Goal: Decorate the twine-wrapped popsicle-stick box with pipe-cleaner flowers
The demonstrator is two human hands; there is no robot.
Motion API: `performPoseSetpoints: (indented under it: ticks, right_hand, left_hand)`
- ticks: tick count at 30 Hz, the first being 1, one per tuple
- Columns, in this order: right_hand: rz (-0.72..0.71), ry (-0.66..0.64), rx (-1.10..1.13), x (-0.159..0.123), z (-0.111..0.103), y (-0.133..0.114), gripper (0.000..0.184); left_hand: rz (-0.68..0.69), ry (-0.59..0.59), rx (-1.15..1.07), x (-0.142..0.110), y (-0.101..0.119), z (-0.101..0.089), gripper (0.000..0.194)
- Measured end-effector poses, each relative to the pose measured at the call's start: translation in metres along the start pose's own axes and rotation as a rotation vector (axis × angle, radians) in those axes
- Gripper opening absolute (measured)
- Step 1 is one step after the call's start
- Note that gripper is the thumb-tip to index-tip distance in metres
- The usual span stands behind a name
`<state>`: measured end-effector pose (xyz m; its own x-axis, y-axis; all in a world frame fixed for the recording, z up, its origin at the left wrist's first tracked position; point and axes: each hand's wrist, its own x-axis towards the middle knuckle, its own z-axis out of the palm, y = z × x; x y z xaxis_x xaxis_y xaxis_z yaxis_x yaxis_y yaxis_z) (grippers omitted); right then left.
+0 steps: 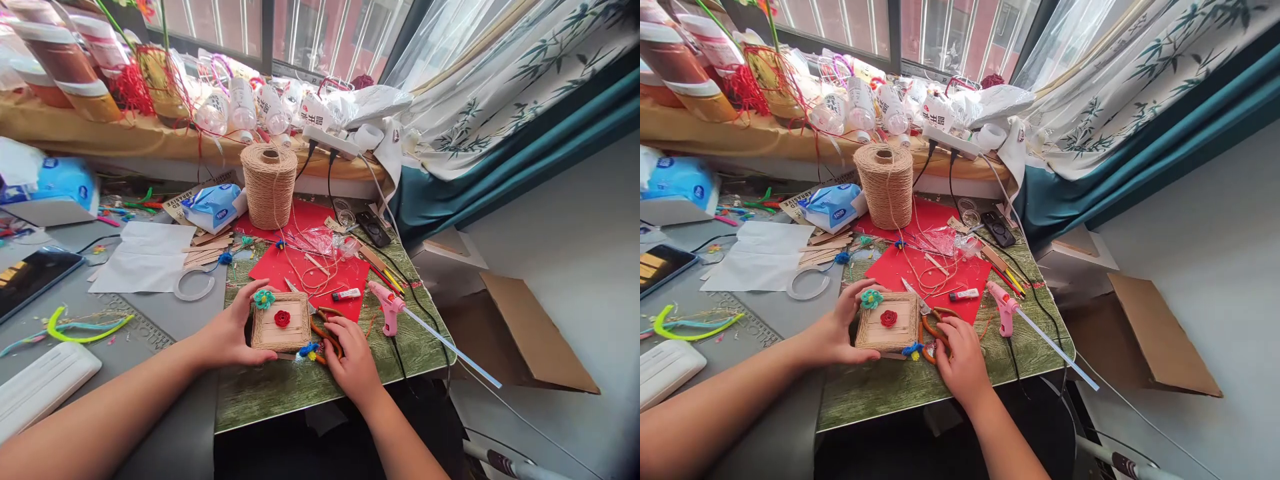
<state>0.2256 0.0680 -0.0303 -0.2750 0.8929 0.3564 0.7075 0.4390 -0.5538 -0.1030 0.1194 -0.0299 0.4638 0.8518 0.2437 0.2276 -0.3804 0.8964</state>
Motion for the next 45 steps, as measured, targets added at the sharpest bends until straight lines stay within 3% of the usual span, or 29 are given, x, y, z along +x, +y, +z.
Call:
performPoseSetpoints:
  ticks: [5, 8, 13, 17, 20, 23, 25, 29, 33, 36, 39, 45]
  right_hand:
    - [-0.005, 0.005, 0.029, 0.001, 0.0, 0.001, 0.032]
    - [0.001, 0.032, 0.093, -0.002, -0.003, 0.002, 0.03]
    - [0.064, 0.166, 0.189, -0.009, -0.009, 0.003, 0.023]
    - [0.104, 0.198, 0.184, -0.009, -0.011, 0.004, 0.02]
    - [0.01, 0.168, 0.121, -0.01, -0.011, 0.0, 0.022]
    - [-0.191, 0.047, 0.011, -0.007, -0.007, -0.012, 0.036]
    - [-0.29, -0.063, -0.033, 0.0, -0.001, -0.026, 0.044]
    - [-0.38, -0.222, -0.077, 0.023, 0.02, -0.05, 0.043]
    - [-0.463, -0.334, -0.123, 0.041, 0.042, -0.055, 0.043]
    - [-0.461, -0.358, -0.12, 0.044, 0.05, -0.051, 0.039]
    - [-0.404, -0.373, -0.111, 0.043, 0.052, -0.047, 0.033]
    - [-0.387, -0.37, -0.126, 0.047, 0.038, -0.037, 0.028]
  left_hand:
    - [0.2, 0.101, -0.019, 0.0, 0.002, -0.006, 0.122]
    - [0.312, 0.235, -0.046, 0.003, -0.001, -0.02, 0.125]
    - [0.275, 0.451, -0.147, 0.01, -0.009, -0.051, 0.122]
    - [0.262, 0.378, -0.098, 0.01, -0.012, -0.066, 0.13]
    - [0.227, 0.354, -0.006, 0.009, -0.009, -0.062, 0.133]
    - [0.239, 0.38, 0.029, 0.009, -0.009, -0.054, 0.133]
    - [0.213, 0.333, 0.006, 0.008, -0.011, -0.049, 0.13]
    - [0.143, 0.302, -0.022, 0.006, -0.011, -0.036, 0.123]
    - [0.118, 0.408, -0.205, 0.011, 0.003, -0.02, 0.107]
    - [0.137, 0.418, -0.211, 0.012, 0.008, -0.02, 0.107]
    - [0.177, 0.339, -0.098, 0.007, 0.003, -0.032, 0.117]
    - [0.166, 0.218, 0.183, 0.002, -0.01, -0.041, 0.125]
